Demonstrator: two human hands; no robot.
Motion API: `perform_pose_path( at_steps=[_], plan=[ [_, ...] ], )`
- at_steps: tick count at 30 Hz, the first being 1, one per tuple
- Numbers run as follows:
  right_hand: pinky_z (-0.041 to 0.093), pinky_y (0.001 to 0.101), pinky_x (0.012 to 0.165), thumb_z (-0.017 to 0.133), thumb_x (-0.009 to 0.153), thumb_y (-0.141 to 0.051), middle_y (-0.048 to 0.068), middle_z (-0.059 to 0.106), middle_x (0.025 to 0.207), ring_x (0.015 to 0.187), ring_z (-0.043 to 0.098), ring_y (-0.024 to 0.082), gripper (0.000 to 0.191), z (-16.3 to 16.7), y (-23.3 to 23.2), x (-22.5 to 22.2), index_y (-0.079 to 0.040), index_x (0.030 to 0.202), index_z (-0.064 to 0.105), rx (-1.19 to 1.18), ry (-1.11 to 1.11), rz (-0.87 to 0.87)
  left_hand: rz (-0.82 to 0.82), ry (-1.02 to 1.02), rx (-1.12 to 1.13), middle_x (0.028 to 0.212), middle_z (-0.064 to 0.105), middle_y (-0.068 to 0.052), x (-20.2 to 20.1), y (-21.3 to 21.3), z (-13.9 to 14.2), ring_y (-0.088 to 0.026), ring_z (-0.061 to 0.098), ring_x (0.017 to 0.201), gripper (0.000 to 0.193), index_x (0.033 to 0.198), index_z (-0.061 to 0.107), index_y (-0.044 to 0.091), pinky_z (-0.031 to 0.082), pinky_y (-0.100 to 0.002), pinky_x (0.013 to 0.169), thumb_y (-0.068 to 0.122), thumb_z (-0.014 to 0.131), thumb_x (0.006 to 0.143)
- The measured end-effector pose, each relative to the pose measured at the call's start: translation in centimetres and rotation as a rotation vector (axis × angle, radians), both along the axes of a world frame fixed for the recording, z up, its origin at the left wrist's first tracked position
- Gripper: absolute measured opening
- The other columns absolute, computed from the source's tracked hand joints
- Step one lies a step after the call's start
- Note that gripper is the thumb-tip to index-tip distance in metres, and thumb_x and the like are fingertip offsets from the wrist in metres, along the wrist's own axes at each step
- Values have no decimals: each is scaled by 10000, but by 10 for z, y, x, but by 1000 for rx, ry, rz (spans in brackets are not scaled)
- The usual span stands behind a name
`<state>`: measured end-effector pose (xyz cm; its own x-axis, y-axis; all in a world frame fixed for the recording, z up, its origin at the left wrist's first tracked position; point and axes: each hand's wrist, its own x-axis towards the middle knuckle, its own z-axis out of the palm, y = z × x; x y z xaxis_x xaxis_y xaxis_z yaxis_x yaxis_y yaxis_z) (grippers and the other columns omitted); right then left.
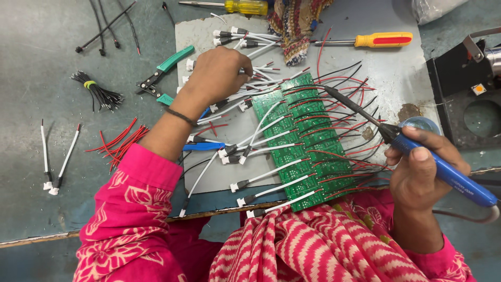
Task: The person solders red and black wires onto green circuit boards at a workbench. They dip the soldering iron tip into a flux container, hold each wire against a board pad, apply the iron to solder the joint, and work through multiple boards one at a time.
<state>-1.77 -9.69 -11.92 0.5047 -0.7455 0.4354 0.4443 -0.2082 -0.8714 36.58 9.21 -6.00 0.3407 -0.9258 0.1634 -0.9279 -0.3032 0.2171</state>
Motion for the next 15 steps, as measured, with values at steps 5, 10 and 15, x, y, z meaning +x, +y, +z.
perform_pose_path(
  at_steps=[5,10,15],
  plan=[
    [565,291,620,705,1095,-287,220,689,1073,686,662,220,421,2,1,1,119,1172,624,-38,-5,-31,-34,-116,-35,839,732,-100,0,-1,-10,-331,715,811,104,877,799,157,545,-479,663,216,779,794],
    [564,293,624,699,1094,-290,219,688,1076,690,657,218,423,5,1,2,118,1180,627,-56,-2,-34,-42,-172,-82,857,724,-87,-1,-5,-17,-328,706,757,55,865,795,160,541,-476,629,197,767,836],
    [557,279,601,699,1112,-295,214,689,1079,692,664,219,424,2,-1,-2,116,1188,631,-62,3,-22,-80,-232,-161,919,702,-140,-9,-1,-13,-351,688,770,43,886,747,93,533,-468,659,129,724,881]
  ],
)
